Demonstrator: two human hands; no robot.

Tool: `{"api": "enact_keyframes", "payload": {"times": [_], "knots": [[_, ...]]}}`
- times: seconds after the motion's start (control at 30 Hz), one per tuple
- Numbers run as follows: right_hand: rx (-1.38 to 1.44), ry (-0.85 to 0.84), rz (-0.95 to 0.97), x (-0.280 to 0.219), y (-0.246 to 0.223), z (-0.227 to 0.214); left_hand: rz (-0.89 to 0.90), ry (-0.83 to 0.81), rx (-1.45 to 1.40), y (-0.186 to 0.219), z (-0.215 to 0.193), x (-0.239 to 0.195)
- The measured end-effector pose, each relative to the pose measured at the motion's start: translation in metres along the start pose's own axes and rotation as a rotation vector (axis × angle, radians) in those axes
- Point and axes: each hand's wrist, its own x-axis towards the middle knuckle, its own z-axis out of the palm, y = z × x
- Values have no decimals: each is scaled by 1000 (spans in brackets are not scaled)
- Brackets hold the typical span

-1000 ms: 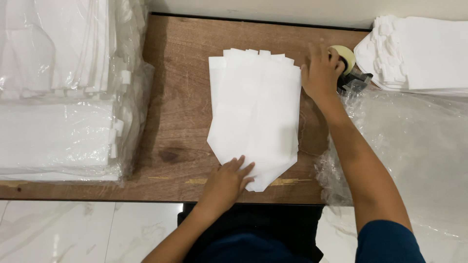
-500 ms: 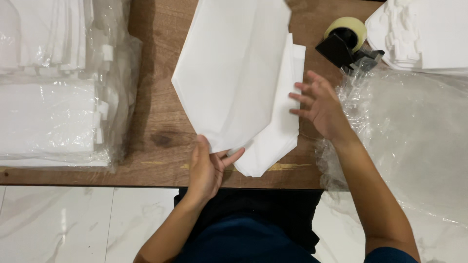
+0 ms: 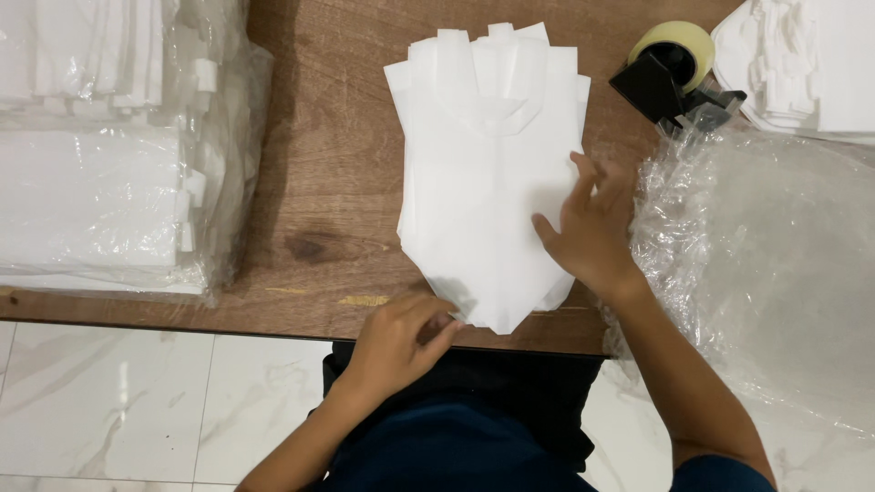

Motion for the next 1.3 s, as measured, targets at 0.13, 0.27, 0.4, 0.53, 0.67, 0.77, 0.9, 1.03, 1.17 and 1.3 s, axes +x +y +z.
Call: {"api": "enact_keyframes", "payload": {"times": [0.13,0.27,0.4,0.53,0.67,0.77,0.9,1.03,1.17,1.3], "knots": [[-331,-14,-113,45,-39,0,223,-44,485,1,21,24],[-331,-5,16,94,-56,8,104,-48,725,-22,48,31],[-213,5,259,86,-13,6,-164,-39,453,1,-1,28],[-173,-91,150,34,-9,-18,-264,-49,216,-12,-30,26],[-203,-175,212,0,34,-8,-143,-112,273,-26,-26,24],[-150,-168,188,-31,18,-9,-135,-152,245,-26,-19,24],[-34,-204,240,-60,-25,-24,-138,-182,282,-23,-13,25],[-26,-96,233,-57,-1,-9,-133,-124,312,-27,-7,27],[134,-11,200,-55,9,6,-136,-101,320,-22,-4,27],[277,96,196,-58,13,19,-146,-104,273,-24,-3,29]]}}
